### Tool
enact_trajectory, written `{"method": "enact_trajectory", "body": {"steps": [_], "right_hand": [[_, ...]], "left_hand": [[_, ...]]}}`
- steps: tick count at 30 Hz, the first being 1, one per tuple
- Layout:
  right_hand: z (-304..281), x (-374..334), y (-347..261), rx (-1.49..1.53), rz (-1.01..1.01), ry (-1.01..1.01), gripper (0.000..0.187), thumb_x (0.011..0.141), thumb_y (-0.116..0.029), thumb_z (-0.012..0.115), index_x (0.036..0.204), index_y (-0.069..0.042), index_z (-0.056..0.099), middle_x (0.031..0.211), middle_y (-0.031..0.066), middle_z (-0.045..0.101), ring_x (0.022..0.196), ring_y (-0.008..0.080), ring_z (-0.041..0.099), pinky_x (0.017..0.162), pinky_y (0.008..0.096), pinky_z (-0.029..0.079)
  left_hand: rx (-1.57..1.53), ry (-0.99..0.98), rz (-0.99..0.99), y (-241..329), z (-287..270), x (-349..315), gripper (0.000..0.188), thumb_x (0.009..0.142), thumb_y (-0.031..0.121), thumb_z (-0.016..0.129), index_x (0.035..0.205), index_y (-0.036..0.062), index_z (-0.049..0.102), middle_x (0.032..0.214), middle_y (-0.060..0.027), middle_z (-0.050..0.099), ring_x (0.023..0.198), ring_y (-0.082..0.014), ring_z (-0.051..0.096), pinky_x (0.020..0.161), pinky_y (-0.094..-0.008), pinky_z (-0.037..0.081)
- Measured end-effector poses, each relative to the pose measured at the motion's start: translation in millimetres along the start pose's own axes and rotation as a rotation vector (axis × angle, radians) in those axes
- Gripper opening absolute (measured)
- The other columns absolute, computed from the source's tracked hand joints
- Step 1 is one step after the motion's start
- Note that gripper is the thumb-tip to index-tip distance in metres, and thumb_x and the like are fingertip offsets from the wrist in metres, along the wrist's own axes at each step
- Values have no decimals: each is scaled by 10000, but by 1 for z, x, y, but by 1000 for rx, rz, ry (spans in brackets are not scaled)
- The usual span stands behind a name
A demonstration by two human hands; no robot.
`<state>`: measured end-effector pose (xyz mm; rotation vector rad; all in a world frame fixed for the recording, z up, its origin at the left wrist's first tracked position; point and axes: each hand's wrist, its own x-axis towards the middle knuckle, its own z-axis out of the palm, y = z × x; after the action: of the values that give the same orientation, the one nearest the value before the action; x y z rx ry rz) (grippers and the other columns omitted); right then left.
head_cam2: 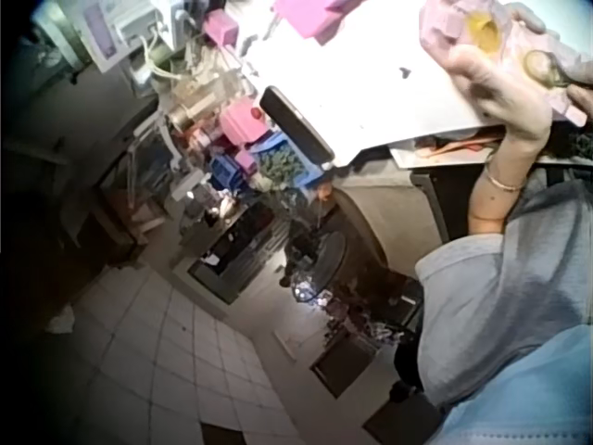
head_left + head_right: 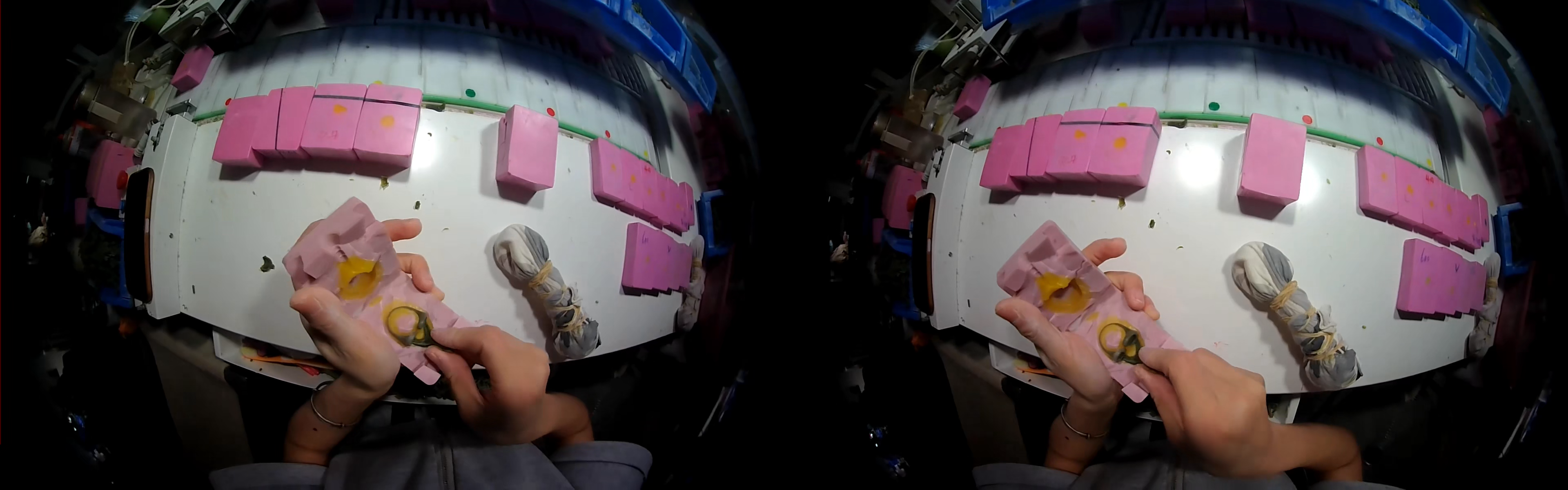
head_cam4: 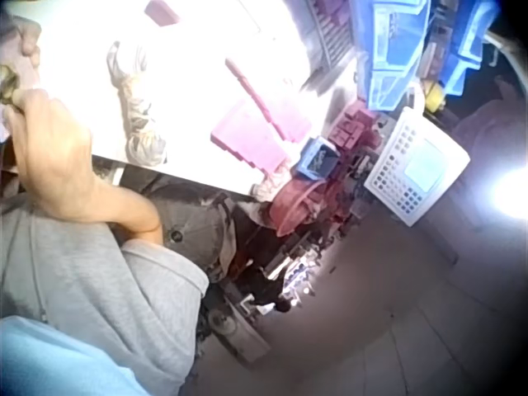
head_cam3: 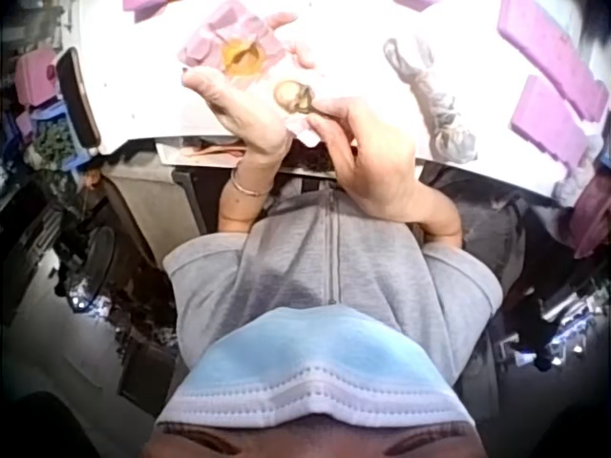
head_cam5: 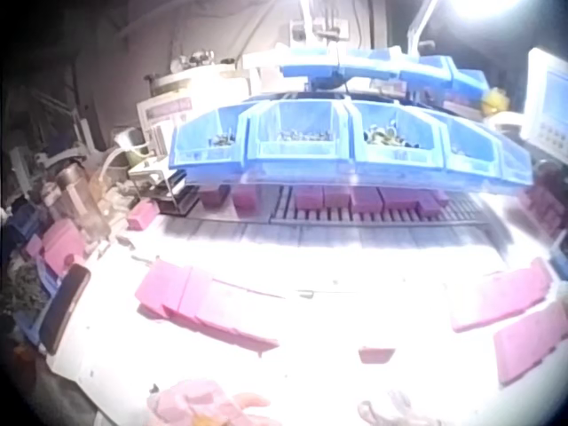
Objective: The person assembles silicone molds by hand. They pick up a pink mold, place a small yellow component and a green object inside, close the mold halves, and then secure the mold with a rubber band before placing it on the workstation.
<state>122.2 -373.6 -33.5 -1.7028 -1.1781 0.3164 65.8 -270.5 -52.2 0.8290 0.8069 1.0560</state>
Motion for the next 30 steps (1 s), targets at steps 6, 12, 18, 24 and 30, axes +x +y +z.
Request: {"method": "enact_trajectory", "body": {"steps": [6,12,18,24,30], "right_hand": [[1,-1,1,-130,-59,57,161,702,-17,726,839,-15,640,614,70,552,463,188,517,423,280,406],[1,-1,3,-90,-47,84,176,691,-5,729,848,-11,649,612,63,551,464,185,510,423,279,402],[3,3,4,-43,-76,87,183,685,3,733,844,-14,645,617,48,563,462,173,510,418,277,400],[-13,12,-8,-223,54,-145,207,721,-72,736,896,-2,651,666,58,572,521,187,534,480,275,430],[-31,39,2,171,84,-102,282,781,-119,724,1017,-10,613,775,66,554,653,161,532,548,244,427]], "left_hand": [[189,-124,-23,-2,-14,-1,1114,664,905,157,1137,-61,444,850,-202,587,505,-182,531,468,-275,487],[310,-55,190,16,14,-2,1017,676,883,243,1103,-37,332,850,-245,597,539,-216,579,481,-294,502],[240,-159,293,12,1,2,934,697,853,309,1096,10,285,896,-282,601,551,-223,592,496,-306,511],[363,-64,262,12,8,0,974,663,859,406,1132,17,266,803,-219,575,591,-228,566,549,-335,508],[554,-550,730,-1,-30,7,913,578,387,871,1230,-20,378,1111,-189,459,921,-248,553,736,-318,504]]}}
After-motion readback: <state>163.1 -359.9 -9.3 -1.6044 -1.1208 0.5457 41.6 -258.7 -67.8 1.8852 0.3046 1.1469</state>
